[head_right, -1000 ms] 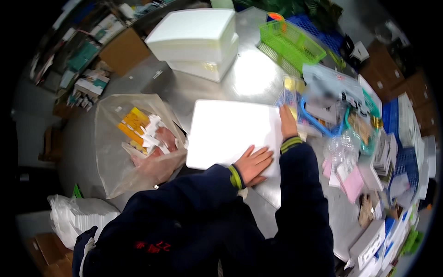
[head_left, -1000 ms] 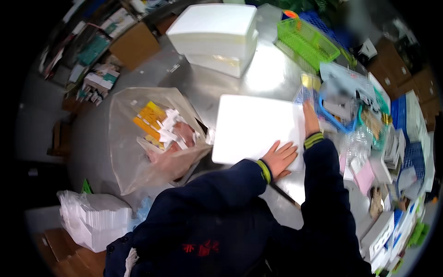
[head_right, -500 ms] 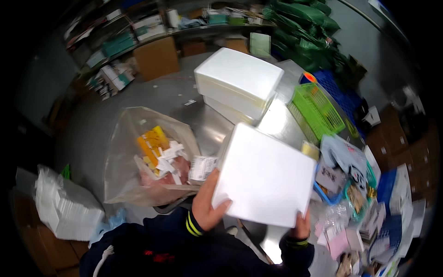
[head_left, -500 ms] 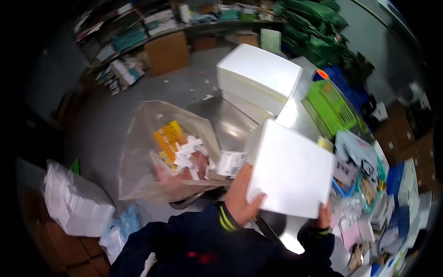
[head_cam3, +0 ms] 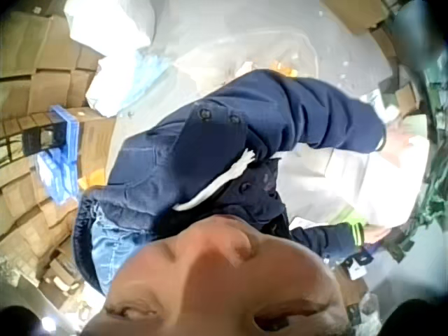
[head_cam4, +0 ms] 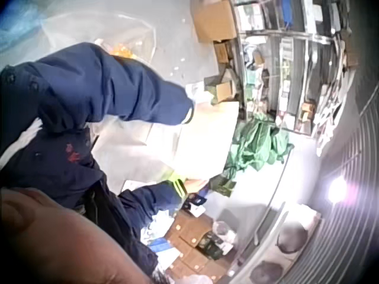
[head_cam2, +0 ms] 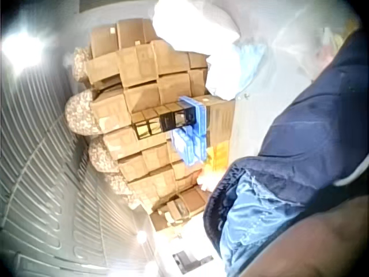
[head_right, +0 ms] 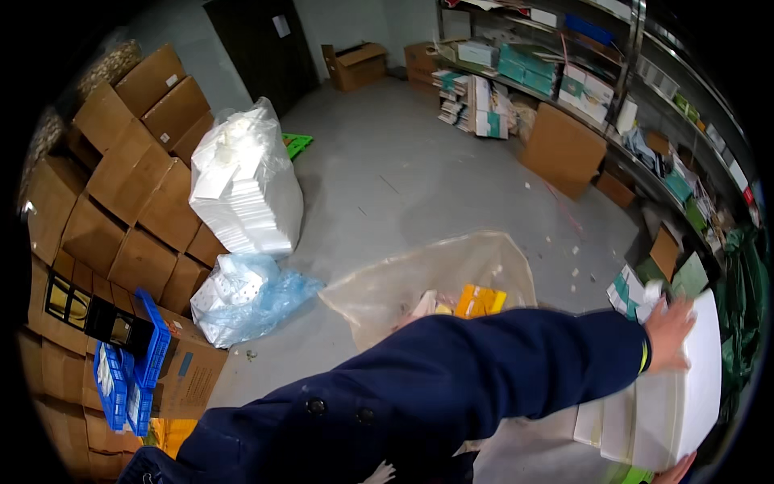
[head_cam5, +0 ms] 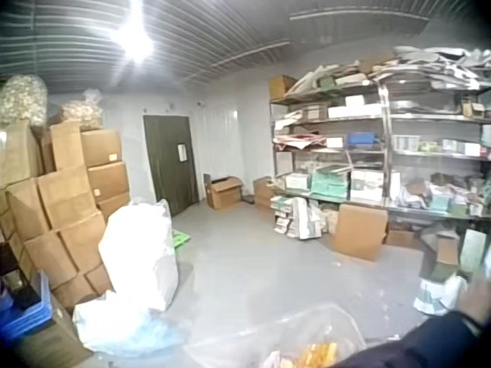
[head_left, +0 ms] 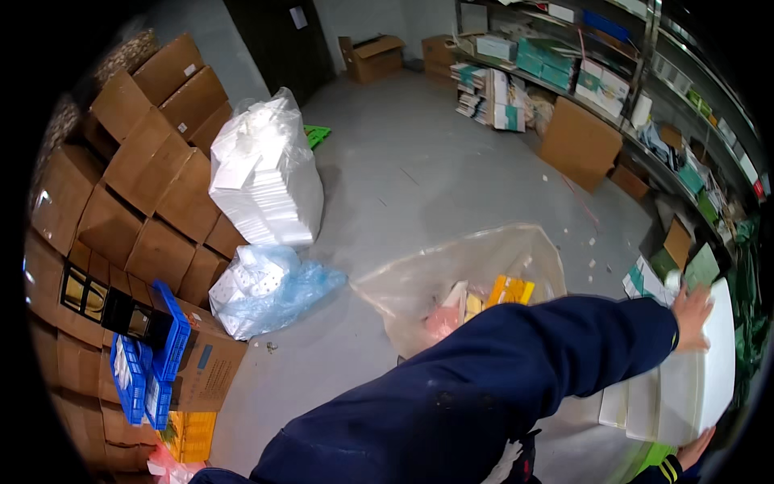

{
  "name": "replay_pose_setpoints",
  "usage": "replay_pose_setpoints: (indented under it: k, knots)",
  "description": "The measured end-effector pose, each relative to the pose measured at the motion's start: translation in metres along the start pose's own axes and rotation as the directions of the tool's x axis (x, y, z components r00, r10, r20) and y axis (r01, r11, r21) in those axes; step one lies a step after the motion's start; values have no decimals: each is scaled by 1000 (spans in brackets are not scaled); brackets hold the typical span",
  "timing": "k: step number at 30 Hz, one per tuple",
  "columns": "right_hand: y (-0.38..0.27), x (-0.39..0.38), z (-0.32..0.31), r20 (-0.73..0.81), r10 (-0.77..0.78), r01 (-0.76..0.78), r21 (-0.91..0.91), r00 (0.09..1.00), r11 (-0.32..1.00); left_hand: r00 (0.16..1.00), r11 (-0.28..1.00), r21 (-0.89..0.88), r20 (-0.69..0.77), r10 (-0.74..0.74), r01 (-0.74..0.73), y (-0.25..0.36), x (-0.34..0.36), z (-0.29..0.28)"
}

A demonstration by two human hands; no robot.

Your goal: The person repeatedly places white styrofoam inserts into white cardboard boxes and seals them with yellow tape using a handheld dispenser. The person also briefly handles a stack of green and white printed cards, flipping through them before returning to box sealing.

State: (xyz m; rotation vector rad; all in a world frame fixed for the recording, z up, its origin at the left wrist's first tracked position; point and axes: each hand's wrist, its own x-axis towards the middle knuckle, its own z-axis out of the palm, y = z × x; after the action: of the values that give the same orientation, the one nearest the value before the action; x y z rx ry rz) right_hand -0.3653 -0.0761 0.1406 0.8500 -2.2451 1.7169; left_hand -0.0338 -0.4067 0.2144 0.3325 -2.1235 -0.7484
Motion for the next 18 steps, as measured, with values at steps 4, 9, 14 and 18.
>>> replay_pose_setpoints:
  k: [4, 9, 14, 18]
  knots:
    - [0, 22, 64, 43, -71, 73, -48, 997, 996, 983, 992, 10, 138, 123, -126, -31, -20, -1]
    - [98, 47, -21, 150, -308, 343, -429, 939, 836, 975, 980, 75, 140, 174, -185, -19, -14, 8]
    - [17, -120, -55, 260, 144, -240, 391, 955, 889, 985, 869, 470, 0, 172, -152, 25, -45, 34]
    - [-86, -333, -63, 265, 337, -330, -71, 904, 941, 954, 884, 364, 45, 297, -293, 97, -115, 66]
